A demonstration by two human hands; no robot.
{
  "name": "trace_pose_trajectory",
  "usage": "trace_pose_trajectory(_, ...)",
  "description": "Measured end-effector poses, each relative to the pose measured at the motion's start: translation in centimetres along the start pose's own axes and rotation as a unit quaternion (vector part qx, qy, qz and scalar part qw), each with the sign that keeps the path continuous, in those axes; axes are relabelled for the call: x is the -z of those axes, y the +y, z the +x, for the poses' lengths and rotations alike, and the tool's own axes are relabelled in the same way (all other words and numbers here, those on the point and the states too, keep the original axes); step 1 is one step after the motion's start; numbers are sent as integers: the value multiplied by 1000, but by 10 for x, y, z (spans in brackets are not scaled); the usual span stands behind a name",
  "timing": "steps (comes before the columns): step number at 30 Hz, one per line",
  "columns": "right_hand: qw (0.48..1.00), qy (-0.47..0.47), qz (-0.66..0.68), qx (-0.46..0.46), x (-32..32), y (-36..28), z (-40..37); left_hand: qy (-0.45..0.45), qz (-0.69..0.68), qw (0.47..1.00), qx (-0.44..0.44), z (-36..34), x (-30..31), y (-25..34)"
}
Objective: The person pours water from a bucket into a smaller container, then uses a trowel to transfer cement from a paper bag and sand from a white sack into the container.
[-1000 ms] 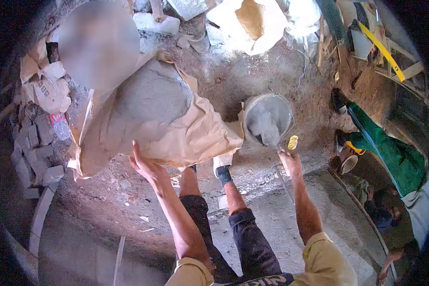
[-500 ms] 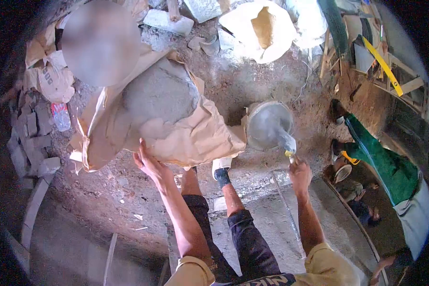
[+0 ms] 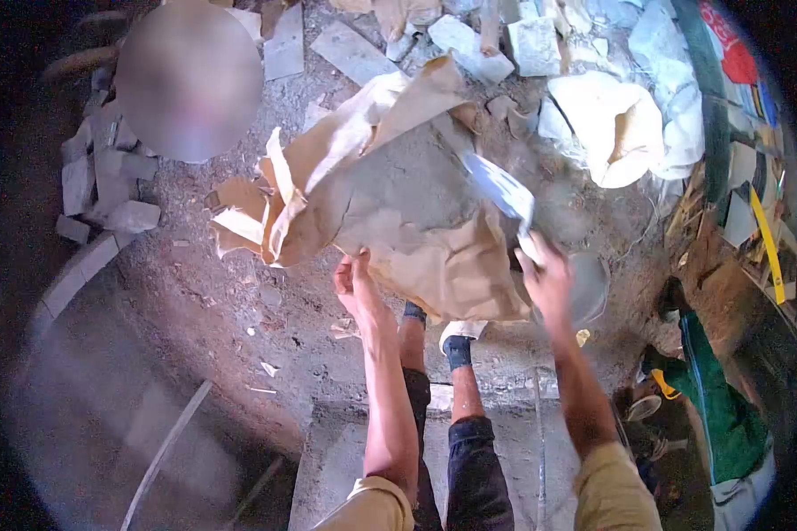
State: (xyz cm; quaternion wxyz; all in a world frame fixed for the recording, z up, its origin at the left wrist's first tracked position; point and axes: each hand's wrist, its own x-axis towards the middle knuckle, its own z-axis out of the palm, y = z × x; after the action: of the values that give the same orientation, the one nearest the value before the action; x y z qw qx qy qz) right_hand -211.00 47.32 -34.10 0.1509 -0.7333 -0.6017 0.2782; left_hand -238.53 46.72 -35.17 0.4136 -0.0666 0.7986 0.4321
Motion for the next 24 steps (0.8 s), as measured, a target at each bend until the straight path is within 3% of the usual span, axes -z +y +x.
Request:
trace_pose_trajectory(1, 999, -37, -30, -10, -25, 5, 22, -13, 29, 999, 19, -2, 1, 6)
trace_pose_trajectory(7, 991, -29, -71, 112, -125, -17, 119, -5, 49, 998, 38, -6, 1, 12)
trace_pose_trajectory(11, 988, -102, -59, 96, -173, 2, 115, -47, 34, 998, 13, -5, 4, 13)
trace_pose_trajectory(16, 991, -135, -20, -12, -185, 5, 93, -39, 32, 998, 24, -6, 3, 15)
trace_pose_trajectory(19, 978, -209, 29, 10, -198, 15, 86, -53, 32, 998, 14, -7, -2, 21)
trace_pose_trajectory(24, 988, -134, 70, 41, -214, 27, 76, -47, 46, 998, 25, -6, -4, 18)
